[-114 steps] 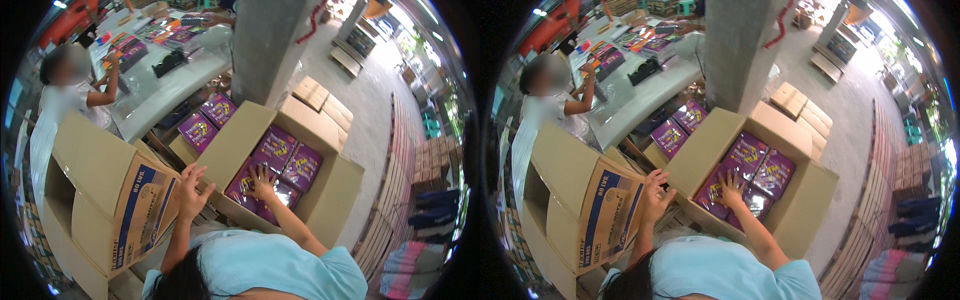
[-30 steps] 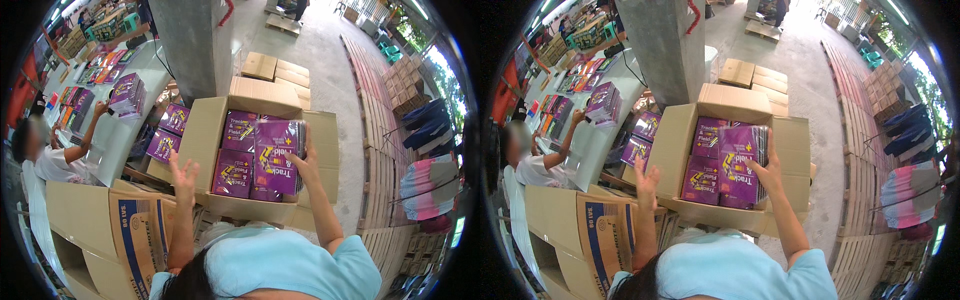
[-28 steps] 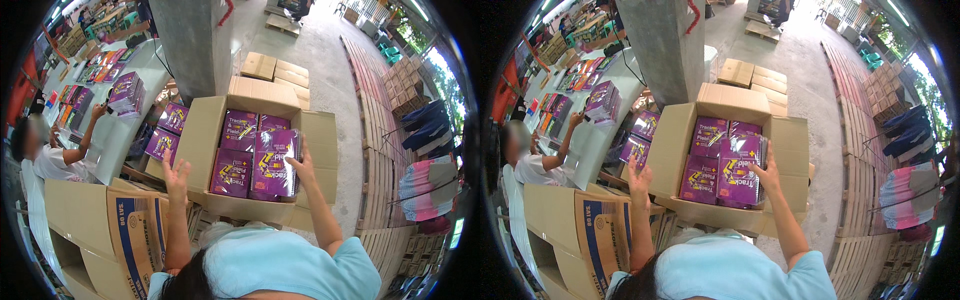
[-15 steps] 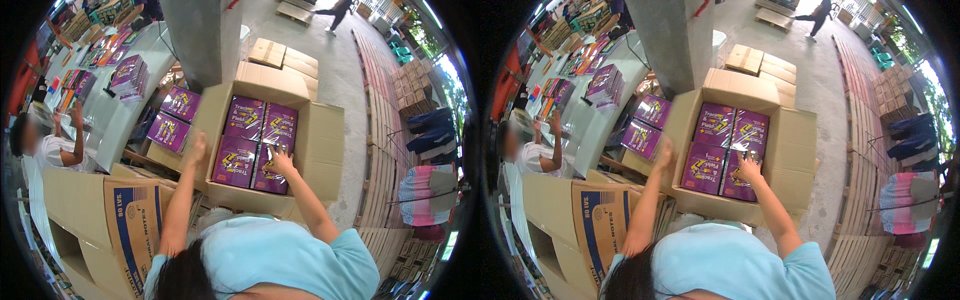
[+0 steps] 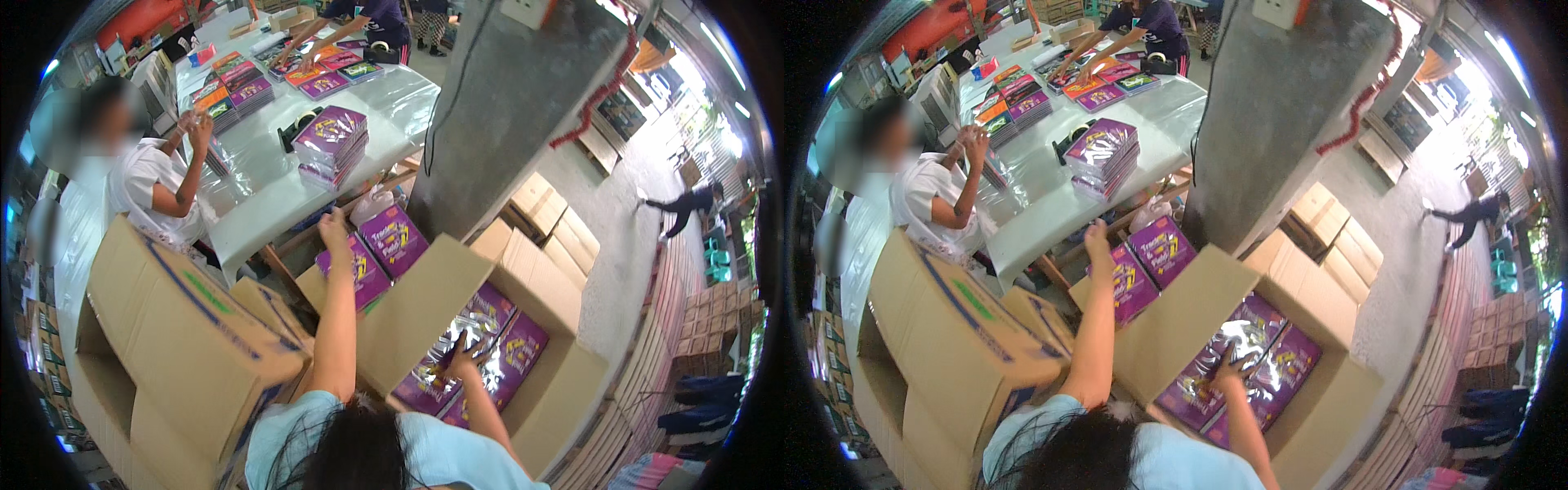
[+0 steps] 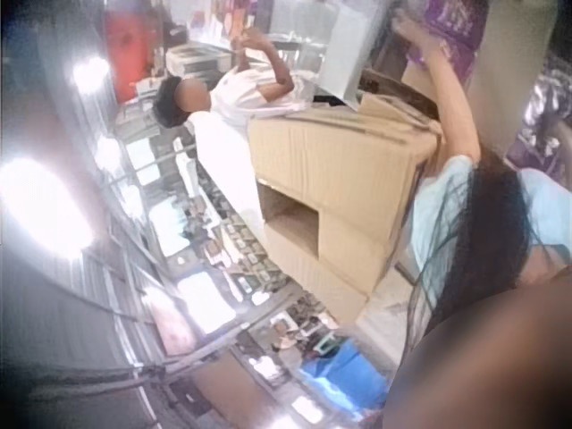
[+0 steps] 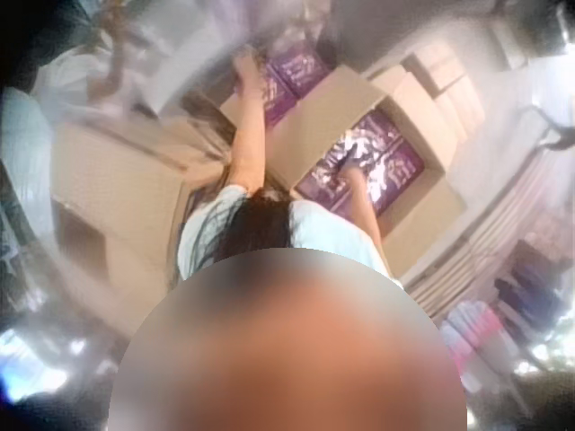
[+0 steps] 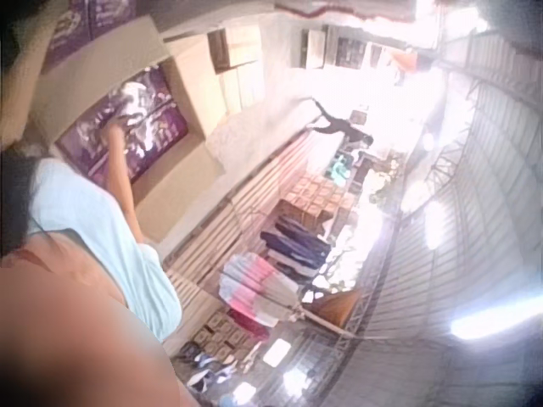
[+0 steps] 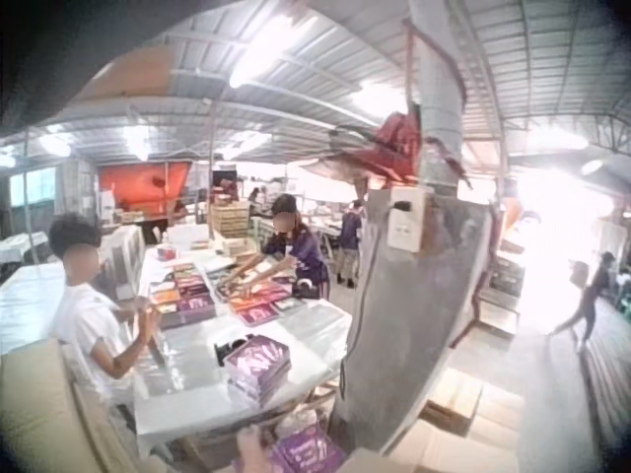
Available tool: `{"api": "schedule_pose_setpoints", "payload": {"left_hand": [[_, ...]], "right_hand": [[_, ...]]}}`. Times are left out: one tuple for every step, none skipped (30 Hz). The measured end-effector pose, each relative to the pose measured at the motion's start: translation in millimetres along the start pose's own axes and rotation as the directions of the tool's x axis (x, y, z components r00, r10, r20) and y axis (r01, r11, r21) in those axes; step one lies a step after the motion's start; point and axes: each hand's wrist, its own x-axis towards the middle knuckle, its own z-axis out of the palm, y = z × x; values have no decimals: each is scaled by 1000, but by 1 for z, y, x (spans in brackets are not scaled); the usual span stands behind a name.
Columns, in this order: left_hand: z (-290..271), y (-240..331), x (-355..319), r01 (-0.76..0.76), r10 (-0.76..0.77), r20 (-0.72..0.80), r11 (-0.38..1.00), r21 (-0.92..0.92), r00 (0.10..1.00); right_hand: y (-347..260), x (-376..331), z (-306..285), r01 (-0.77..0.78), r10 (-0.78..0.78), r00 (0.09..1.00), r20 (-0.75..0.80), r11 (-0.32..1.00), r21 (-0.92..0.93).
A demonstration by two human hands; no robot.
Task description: The person packs purple spiral notebooks into cardboard boxes, seals them with tape, and writes on the boxes. They also stack and move boxes within a warehouse-like area.
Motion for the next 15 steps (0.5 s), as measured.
{"api": "schedule_pose_setpoints", "payload": {"left_hand": [[0, 15, 42, 41, -70, -196, 988, -149, 978], [5, 28, 82, 46, -98, -289, 982, -184, 952], [7, 43, 121, 33, -93, -360, 985, -171, 928], [23, 44, 145, 67, -87, -366, 995, -68, 926], [31, 52, 171, 88, -68, -382, 996, 34, 922], [39, 60, 196, 118, -35, -438, 979, 166, 899], [42, 69, 223, 123, 4, -449, 960, 253, 894], [39, 75, 245, 128, 49, -465, 930, 343, 884], [48, 72, 251, 115, 74, -404, 899, 424, 912], [48, 70, 263, 74, 52, -286, 908, 412, 957], [34, 74, 282, 26, 49, -179, 919, 394, 983], [17, 80, 300, -8, 9, -1, 962, 273, 1000], [11, 75, 304, 2, -30, 187, 989, 147, 982], [6, 67, 305, -33, 13, 164, 992, 119, 986], [28, 58, 287, -42, 27, 164, 995, 92, 986]], "right_hand": [[-4, 9, 10, 23, -23, 1000, -9, 999, -23], [-5, 6, 9, 11, -10, 1000, -25, 999, 30], [-7, 2, 6, 7, -3, 999, -45, 996, 86], [-4, -6, 2, -30, 39, 997, -61, 989, 148], [1, 3, 10, 4, 8, 997, -76, 988, 157], [6, 10, 16, 7, 1, 999, -53, 989, 148], [9, 13, 26, 35, -16, 986, -164, 993, 116], [-3, 5, 2, -44, 50, 998, -37, 986, 158], [-14, -10, -21, -160, 141, 985, 103, 967, 199], [-6, -1, -12, -101, 92, 994, 66, 983, 154], [-1, 5, -4, -16, 13, 999, 36, 994, 104], [4, 13, 5, 17, -18, 1000, 14, 996, 84], [1, 12, 4, 29, -30, 1000, 2, 997, 67], [-1, 10, 2, -9, 9, 1000, -4, 997, 80], [-5, -1, -1, -86, 87, 996, -2, 991, 102]]}}
